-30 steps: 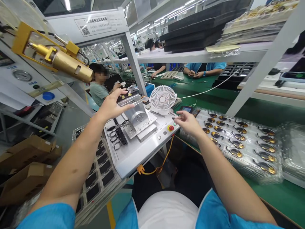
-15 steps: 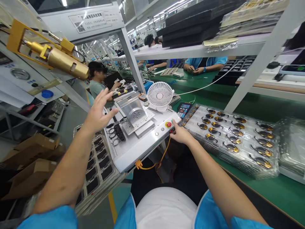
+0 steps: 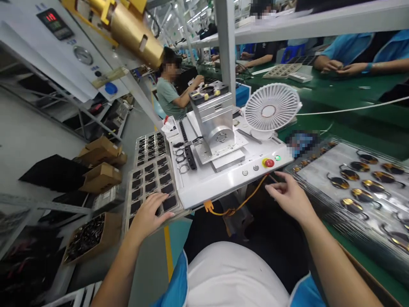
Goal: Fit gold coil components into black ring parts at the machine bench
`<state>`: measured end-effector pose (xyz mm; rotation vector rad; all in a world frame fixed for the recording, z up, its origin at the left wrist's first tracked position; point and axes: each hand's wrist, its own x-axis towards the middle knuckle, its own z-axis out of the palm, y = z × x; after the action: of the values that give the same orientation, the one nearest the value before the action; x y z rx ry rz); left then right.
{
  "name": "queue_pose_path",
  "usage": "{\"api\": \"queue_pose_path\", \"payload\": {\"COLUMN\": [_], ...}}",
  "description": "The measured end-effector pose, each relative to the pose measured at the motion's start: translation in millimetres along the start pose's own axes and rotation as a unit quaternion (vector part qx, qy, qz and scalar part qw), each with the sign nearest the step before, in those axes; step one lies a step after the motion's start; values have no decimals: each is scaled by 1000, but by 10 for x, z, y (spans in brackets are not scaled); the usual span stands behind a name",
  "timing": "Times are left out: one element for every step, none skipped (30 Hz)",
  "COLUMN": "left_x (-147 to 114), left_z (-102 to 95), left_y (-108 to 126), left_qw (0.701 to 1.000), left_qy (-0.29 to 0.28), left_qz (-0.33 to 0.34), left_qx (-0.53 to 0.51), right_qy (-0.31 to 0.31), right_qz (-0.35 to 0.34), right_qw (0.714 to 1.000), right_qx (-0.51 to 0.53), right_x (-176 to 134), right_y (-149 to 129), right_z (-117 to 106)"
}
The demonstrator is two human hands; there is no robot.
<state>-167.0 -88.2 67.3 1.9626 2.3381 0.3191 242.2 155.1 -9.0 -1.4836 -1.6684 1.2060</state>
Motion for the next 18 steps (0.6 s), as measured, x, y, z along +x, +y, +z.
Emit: {"api": "queue_pose_path", "payload": {"left_x": [8, 17, 26, 38, 60, 102, 172, 278, 424, 608, 823, 1059, 1302, 1537, 1752, 1938, 2091, 2208], "left_z": [-13, -50, -110, -193, -296, -416, -544, -673, -793, -897, -976, -1026, -1044, -1030, -986, -919, -834, -740], "left_y": [-4, -10, -21, -42, -76, -128, -199, -290, -399, -522, -652, -785, -912, -1027, -1126, -1203, -1261, -1299], "left_qw": [1000, 999, 999, 998, 996, 996, 996, 996, 998, 998, 998, 997, 996, 995, 995, 995, 995, 996], "left_qy": [5, 13, 24, 39, 55, 67, 74, 75, 66, 54, 44, 29, 16, 3, -4, -9, -16, -24], "left_qz": [13, 25, 34, 43, 49, 51, 46, 33, 13, -12, -36, -51, -65, -77, -81, -82, -81, -79], "left_qx": [-13, -24, -32, -38, -41, -41, -35, -23, -7, 14, 33, 46, 54, 57, 56, 53, 48, 42], "right_qy": [-3, -4, -5, -5, -4, -3, -1, 4, 12, 22, 30, 37, 42, 44, 45, 46, 48, 55], "right_qz": [8, 15, 23, 30, 38, 48, 60, 73, 87, 97, 104, 106, 105, 101, 96, 90, 86, 83], "right_qw": [999, 997, 995, 993, 992, 991, 990, 989, 988, 987, 986, 986, 985, 986, 986, 986, 986, 986], "right_qx": [42, 75, 97, 111, 120, 124, 126, 127, 127, 126, 126, 127, 127, 128, 130, 131, 132, 132], "right_x": [-116, -235, -351, -461, -560, -648, -723, -786, -836, -874, -903, -923, -938, -950, -963, -979, -999, -1024], "right_y": [55, 116, 180, 245, 308, 368, 423, 471, 513, 548, 575, 595, 610, 624, 640, 664, 701, 754], "right_z": [55, 101, 133, 145, 139, 116, 82, 41, 1, -34, -60, -76, -83, -82, -78, -74, -74, -81]}}
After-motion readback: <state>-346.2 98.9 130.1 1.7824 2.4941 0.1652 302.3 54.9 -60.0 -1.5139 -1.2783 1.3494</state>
